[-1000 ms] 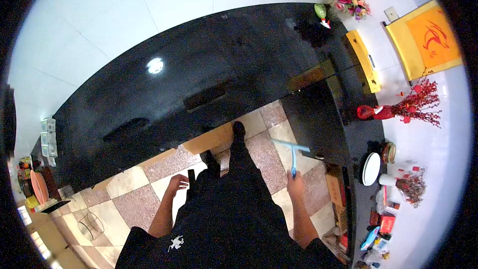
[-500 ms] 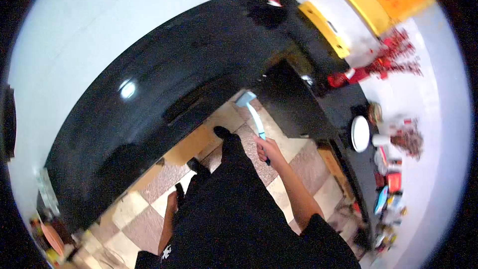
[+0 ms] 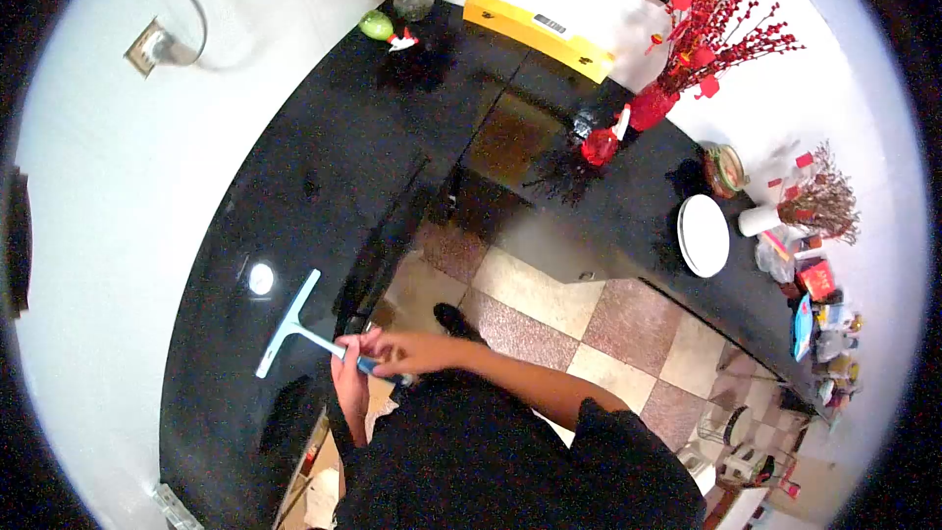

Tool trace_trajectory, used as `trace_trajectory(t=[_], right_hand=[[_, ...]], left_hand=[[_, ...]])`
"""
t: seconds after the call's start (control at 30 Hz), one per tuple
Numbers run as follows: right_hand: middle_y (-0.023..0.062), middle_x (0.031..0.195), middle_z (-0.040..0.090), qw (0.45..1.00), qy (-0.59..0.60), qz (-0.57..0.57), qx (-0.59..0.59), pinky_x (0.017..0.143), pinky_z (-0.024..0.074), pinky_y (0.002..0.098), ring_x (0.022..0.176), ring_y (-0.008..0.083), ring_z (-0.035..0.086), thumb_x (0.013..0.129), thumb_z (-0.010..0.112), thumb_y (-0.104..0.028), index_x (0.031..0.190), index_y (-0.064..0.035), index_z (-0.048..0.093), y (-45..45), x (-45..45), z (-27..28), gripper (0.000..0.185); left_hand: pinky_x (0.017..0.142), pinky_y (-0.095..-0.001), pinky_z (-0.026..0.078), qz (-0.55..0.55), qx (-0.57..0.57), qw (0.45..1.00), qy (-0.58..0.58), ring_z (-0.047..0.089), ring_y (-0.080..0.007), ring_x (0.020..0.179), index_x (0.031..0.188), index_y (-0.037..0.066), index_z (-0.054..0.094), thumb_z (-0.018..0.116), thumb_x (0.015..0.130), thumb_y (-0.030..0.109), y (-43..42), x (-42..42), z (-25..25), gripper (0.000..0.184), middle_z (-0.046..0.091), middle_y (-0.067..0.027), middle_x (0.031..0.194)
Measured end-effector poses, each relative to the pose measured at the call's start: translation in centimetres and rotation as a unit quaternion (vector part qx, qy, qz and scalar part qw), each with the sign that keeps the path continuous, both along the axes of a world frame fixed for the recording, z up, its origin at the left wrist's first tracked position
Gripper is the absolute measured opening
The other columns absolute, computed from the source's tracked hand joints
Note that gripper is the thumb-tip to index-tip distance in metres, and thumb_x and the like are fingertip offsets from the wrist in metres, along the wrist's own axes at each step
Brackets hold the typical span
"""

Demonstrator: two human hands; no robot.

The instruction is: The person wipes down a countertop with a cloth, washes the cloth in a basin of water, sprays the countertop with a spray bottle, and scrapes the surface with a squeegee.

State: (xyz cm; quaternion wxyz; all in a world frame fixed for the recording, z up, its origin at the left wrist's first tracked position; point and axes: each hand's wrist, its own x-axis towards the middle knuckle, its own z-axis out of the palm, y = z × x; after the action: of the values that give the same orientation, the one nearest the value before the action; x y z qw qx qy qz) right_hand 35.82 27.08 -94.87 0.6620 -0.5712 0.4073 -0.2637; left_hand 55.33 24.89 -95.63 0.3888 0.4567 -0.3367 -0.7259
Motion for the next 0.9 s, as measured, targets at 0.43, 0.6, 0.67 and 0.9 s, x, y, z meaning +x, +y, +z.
trace_trajectory(t=[0.43,0.6,0.67,0.9], right_hand=[[0.0202,0.15,0.039,0.591,0.224,-0.773,-0.06,0.114,0.0328,0.0413,0.138,0.03,0.04,0.068,0.092,-0.042,0.154,-0.0015,0.032,-1.6,-47.9,-10.0,0.112],[0.0035,0.12,0.06,0.69,0.088,-0.71,-0.112,0.102,0.0423,0.0339,0.111,0.0185,0.057,0.084,0.082,-0.02,0.131,-0.0036,0.053,-3.8,-49.2,-10.2,0.057],[0.0036,0.12,0.061,0.661,0.062,-0.743,-0.087,0.099,0.046,0.0326,0.107,0.0159,0.059,0.085,0.082,-0.021,0.13,-0.0022,0.055,-4.6,-49.2,-10.9,0.056],[0.0082,0.1,0.064,0.635,0.2,-0.741,-0.087,0.084,0.0501,0.0322,0.088,0.0169,0.061,0.086,0.08,-0.04,0.108,0.0021,0.058,-6.5,-46.2,-10.2,0.052]], left_hand=[[0.052,-0.0296,0.037,-0.053,0.088,0.895,-0.433,0.044,-0.0102,0.056,0.081,0.004,0.058,0.07,0.094,0.032,6.7,5.5,-2.2,0.034,0.044,0.0025,0.059],[0.047,-0.0306,0.038,-0.006,0.201,0.872,-0.447,0.046,-0.0112,0.047,0.072,0.005,0.058,0.074,0.089,0.043,11.5,6.6,-5.2,0.045,0.048,0.0019,0.053],[0.051,-0.0304,0.042,0.022,0.147,0.871,-0.468,0.052,-0.0112,0.055,0.073,0.002,0.061,0.075,0.089,0.042,12.8,5.9,-3.3,0.045,0.055,-0.002,0.059],[0.04,-0.0293,0.035,0.153,0.228,0.883,-0.38,0.047,-0.0118,0.045,0.076,0.003,0.057,0.066,0.092,0.017,22.5,8.7,-6.2,0.023,0.051,-0.0016,0.057]])
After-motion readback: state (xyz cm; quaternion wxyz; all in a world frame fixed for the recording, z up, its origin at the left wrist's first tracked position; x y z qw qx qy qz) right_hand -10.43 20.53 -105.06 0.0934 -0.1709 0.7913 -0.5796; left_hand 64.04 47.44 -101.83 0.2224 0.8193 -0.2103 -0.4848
